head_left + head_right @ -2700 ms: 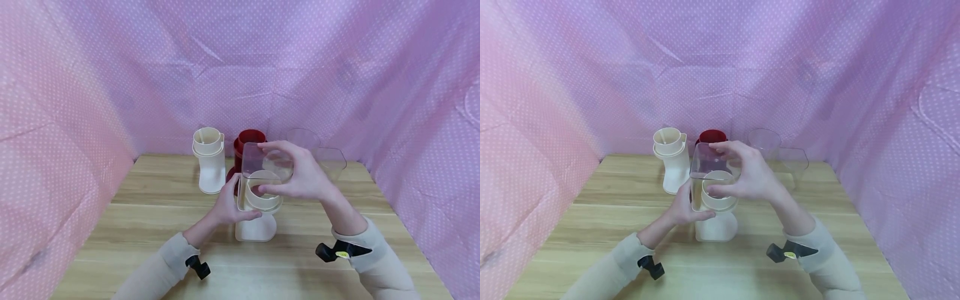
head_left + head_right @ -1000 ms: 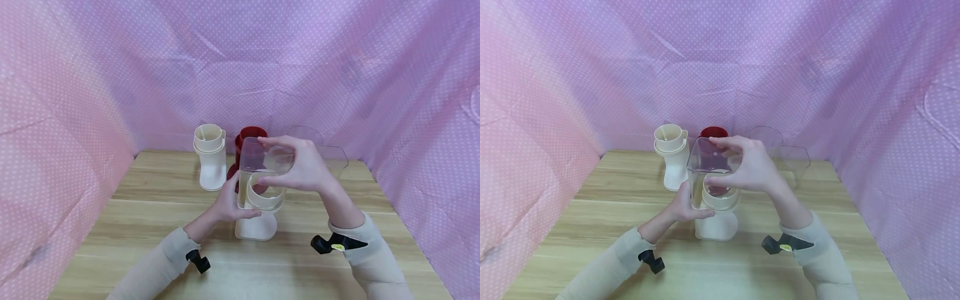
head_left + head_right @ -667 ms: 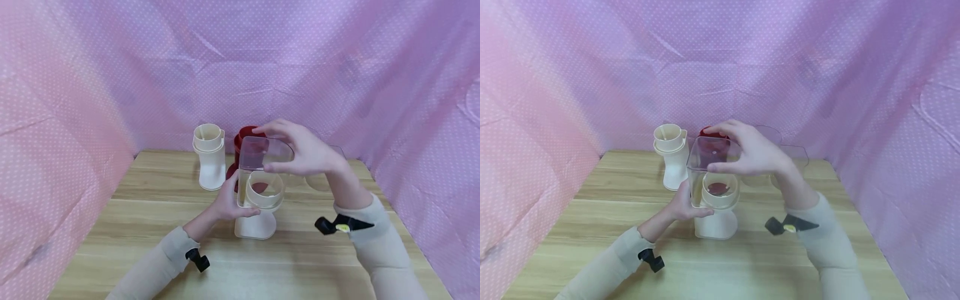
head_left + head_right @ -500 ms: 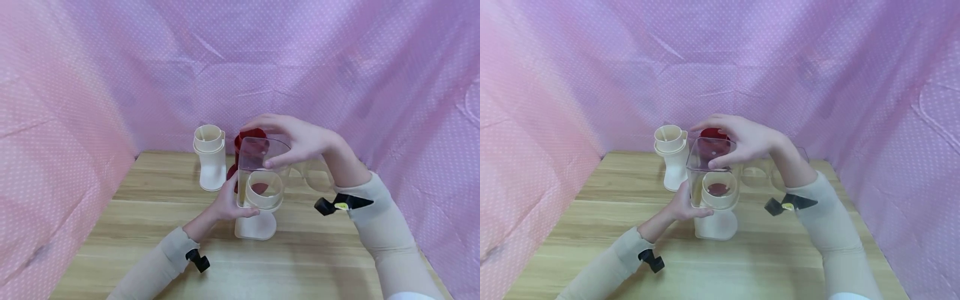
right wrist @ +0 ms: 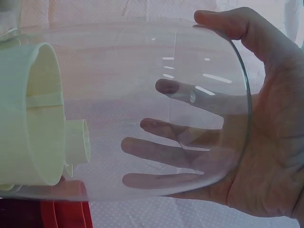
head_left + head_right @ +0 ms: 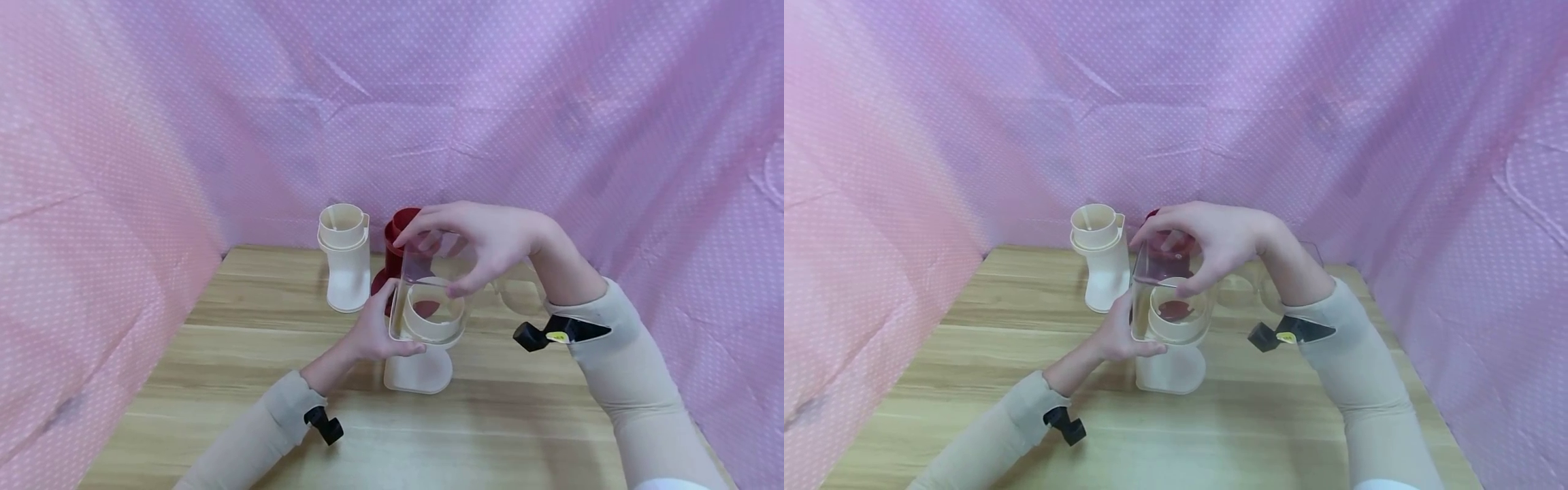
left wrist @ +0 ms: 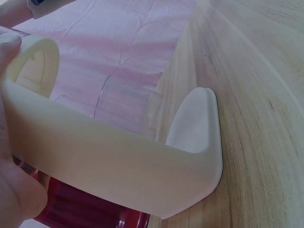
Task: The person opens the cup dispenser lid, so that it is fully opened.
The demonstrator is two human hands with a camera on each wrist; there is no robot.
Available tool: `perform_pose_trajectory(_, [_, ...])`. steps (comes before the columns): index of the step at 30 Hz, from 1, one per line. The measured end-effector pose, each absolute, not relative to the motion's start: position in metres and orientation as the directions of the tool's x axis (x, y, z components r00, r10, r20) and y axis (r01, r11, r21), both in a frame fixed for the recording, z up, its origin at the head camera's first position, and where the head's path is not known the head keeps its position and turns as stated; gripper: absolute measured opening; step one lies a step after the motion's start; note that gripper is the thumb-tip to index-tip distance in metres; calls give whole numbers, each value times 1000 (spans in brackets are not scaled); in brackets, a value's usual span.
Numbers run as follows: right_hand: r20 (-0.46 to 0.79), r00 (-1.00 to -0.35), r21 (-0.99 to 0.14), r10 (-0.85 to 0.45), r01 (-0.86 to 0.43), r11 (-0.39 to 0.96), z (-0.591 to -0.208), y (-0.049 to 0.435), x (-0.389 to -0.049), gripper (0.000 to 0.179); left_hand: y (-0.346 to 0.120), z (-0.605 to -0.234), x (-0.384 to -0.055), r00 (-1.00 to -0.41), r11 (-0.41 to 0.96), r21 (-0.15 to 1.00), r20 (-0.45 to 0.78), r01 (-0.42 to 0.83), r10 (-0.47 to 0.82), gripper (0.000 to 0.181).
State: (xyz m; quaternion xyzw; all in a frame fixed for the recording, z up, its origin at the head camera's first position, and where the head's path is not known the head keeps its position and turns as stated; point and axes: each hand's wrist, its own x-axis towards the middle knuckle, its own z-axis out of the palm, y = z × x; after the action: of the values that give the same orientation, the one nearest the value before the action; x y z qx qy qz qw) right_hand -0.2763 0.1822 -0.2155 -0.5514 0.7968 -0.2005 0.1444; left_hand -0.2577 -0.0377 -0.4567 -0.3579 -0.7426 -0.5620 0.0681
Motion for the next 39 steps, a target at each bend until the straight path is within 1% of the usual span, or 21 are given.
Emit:
perform_pose_trajectory(4, [10,-359,-451,-933,-835,316,-215,179,-275,74,-39,-456,-258,-738,115,789,497,603,456,90])
perform_pose_trajectory(7, [33,-353,-430,-935,-850,305,-215,179,-273,75,-39,-456,-258,-735,116,785,502,609,456,89])
perform_pose_trajectory(11, [122,-336,-392,-934,-881,265,-207,189,-270,76,-37,-456,-257,-730,111,781,509,614,456,92])
perform_pose_trajectory(14, [213,-360,-354,-908,-895,272,-192,208,-266,80,-36,-457,-257,-732,115,781,508,614,455,99])
perform_pose_trajectory(18, [289,-435,-308,-853,-886,348,-172,232,-258,87,-35,-457,-257,-739,130,781,502,611,449,101])
perform_pose_trajectory(20, [320,-480,-287,-817,-871,399,-166,241,-256,86,-36,-457,-257,-746,143,781,499,607,441,99])
perform_pose_trajectory(22, [346,-544,-283,-765,-838,468,-163,249,-255,83,-36,-457,-257,-753,149,785,494,601,435,98])
perform_pose_trajectory(24, [366,-621,-291,-693,-784,549,-162,257,-254,79,-35,-457,-257,-761,158,790,486,593,430,97])
perform_pose_trajectory(27, [388,-725,-285,-570,-682,674,-162,272,-251,72,-34,-456,-256,-766,163,795,474,585,434,98])
perform_pose_trajectory(30, [410,-796,-251,-446,-568,784,-165,291,-253,66,-33,-456,-257,-764,161,793,477,587,435,98])
perform_pose_trajectory(32, [414,-841,-258,-349,-476,841,-167,306,-257,62,-33,-456,-257,-760,157,790,485,593,432,98])
perform_pose_trajectory(35, [389,-898,-275,-206,-327,904,-172,329,-265,62,-33,-457,-258,-758,149,788,494,597,425,98])
perform_pose_trajectory(39, [320,-945,-288,-73,-170,942,-182,359,-276,71,-34,-458,-257,-765,149,796,485,587,424,98])
